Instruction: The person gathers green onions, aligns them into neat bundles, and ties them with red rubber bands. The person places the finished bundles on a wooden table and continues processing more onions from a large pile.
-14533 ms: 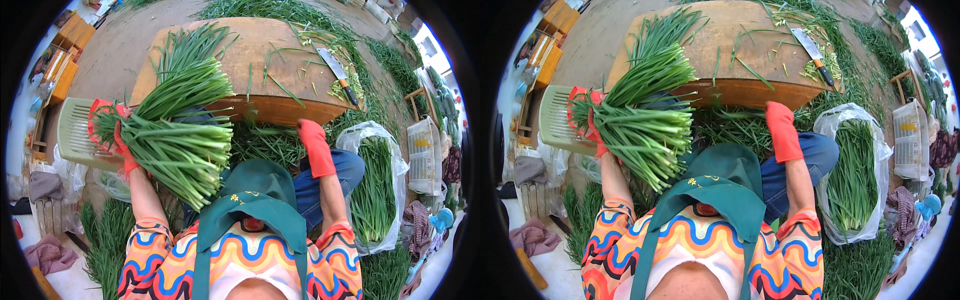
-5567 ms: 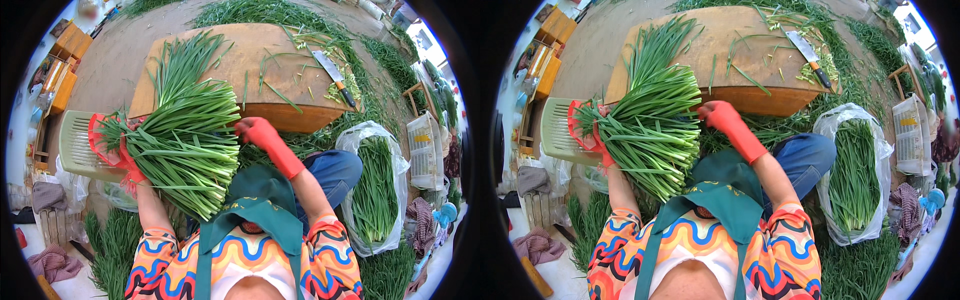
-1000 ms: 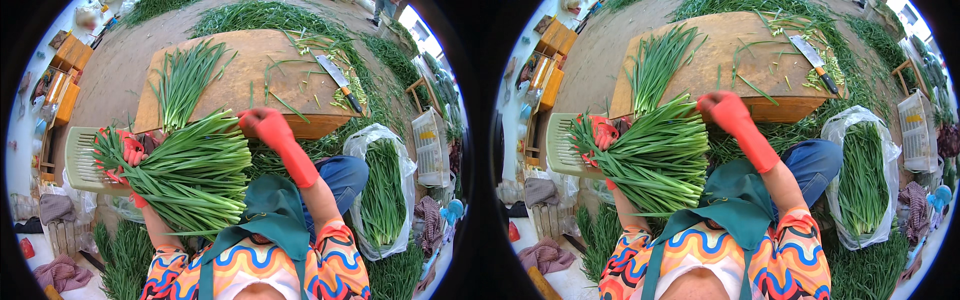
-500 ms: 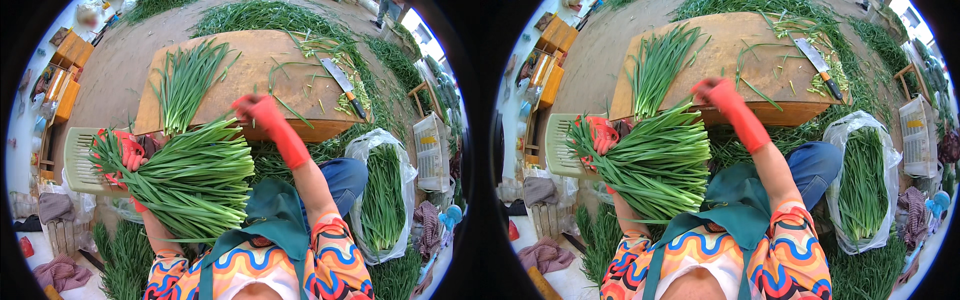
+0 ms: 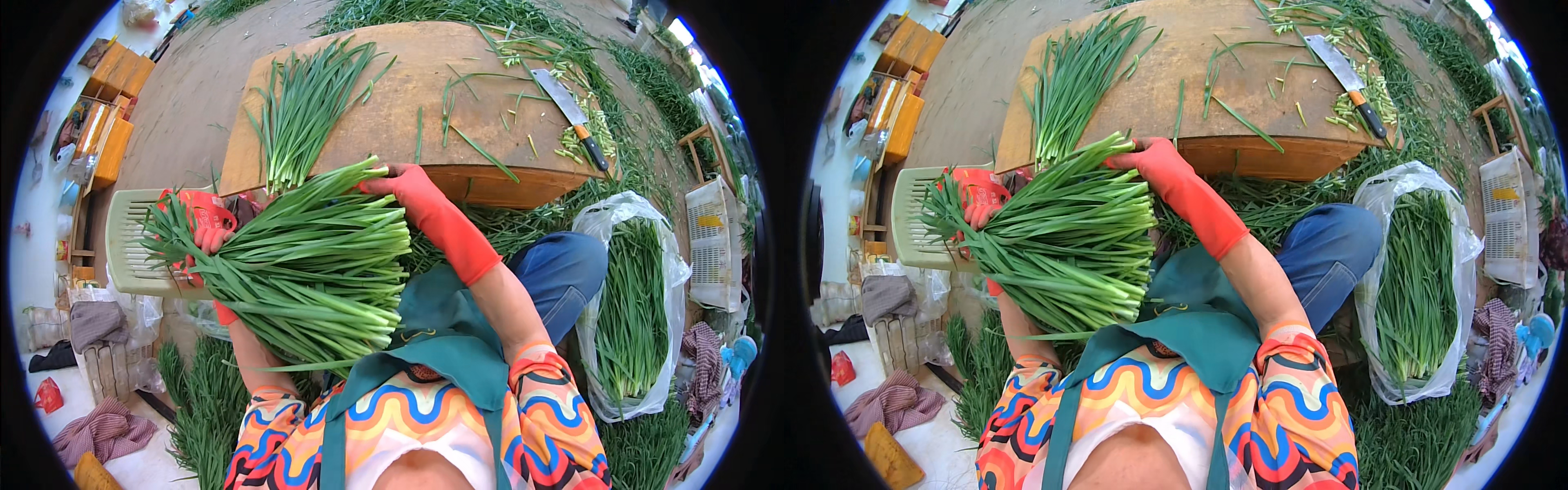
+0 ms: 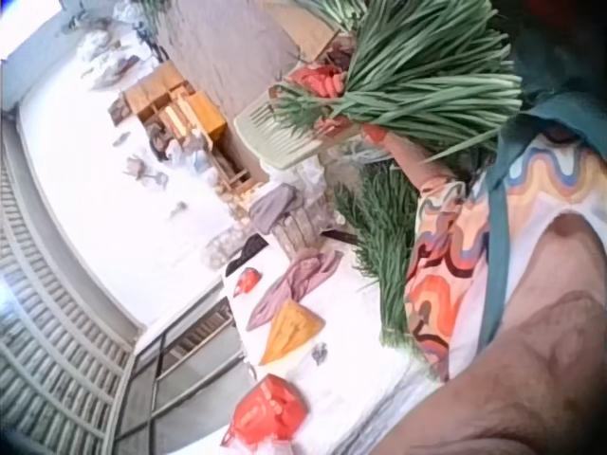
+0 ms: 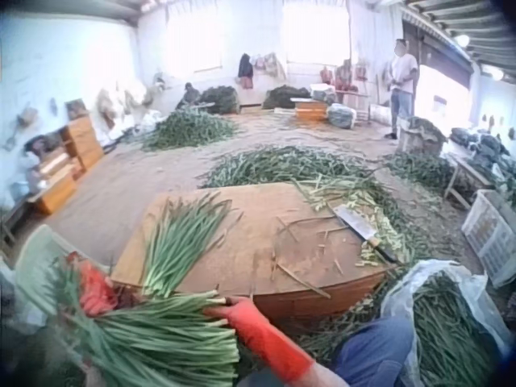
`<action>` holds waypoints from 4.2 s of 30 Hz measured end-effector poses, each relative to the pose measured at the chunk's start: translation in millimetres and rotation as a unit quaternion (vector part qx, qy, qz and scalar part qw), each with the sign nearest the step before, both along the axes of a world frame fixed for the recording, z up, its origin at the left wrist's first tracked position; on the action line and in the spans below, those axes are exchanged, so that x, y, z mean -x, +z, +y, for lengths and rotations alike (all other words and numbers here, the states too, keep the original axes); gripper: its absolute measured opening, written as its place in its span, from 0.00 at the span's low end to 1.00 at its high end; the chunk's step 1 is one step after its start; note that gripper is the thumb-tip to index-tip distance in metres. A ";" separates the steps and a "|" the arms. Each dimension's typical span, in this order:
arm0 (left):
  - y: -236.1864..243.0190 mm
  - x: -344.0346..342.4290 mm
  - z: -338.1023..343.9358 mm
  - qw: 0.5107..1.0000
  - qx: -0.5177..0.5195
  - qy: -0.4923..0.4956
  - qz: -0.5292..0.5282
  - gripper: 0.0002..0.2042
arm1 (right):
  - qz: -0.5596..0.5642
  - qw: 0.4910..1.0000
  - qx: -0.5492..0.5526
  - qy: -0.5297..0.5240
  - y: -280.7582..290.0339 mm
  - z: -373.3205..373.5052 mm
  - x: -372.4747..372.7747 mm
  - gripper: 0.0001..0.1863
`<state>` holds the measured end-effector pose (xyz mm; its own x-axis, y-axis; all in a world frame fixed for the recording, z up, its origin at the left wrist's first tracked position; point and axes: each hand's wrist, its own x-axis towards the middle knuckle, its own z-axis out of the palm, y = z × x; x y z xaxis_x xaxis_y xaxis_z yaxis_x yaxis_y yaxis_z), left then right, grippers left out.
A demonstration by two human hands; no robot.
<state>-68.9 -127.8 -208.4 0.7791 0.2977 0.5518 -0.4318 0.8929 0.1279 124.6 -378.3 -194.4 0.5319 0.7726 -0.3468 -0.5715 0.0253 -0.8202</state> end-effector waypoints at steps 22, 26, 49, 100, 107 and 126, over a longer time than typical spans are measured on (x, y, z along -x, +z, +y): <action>-15.4 20.1 16.1 0.981 -0.086 0.117 0.128 0.13 | -0.470 0.881 0.049 -0.007 -4.1 -22.6 10.9 0.13; -32.3 35.9 29.3 0.905 -0.182 0.269 0.276 0.19 | -0.200 0.979 -0.039 -0.014 -3.4 -29.0 8.7 0.07; -16.3 31.6 -10.0 0.941 -0.117 0.216 0.235 0.18 | 0.028 0.953 -0.275 -0.122 -47.4 -136.0 -67.2 0.17; 92.7 -410.9 -105.9 0.517 -0.582 0.259 0.572 0.15 | 0.050 0.960 -0.078 -0.263 -49.6 -133.3 -130.6 0.32; 115.2 -358.7 -101.0 0.434 -0.720 0.367 0.399 0.32 | -0.325 0.816 0.143 -0.456 -38.8 -152.5 -144.8 0.24; -10.0 -178.1 -178.6 0.718 -0.376 0.047 0.583 0.26 | -0.735 0.487 0.471 0.029 14.0 -187.0 -150.1 0.16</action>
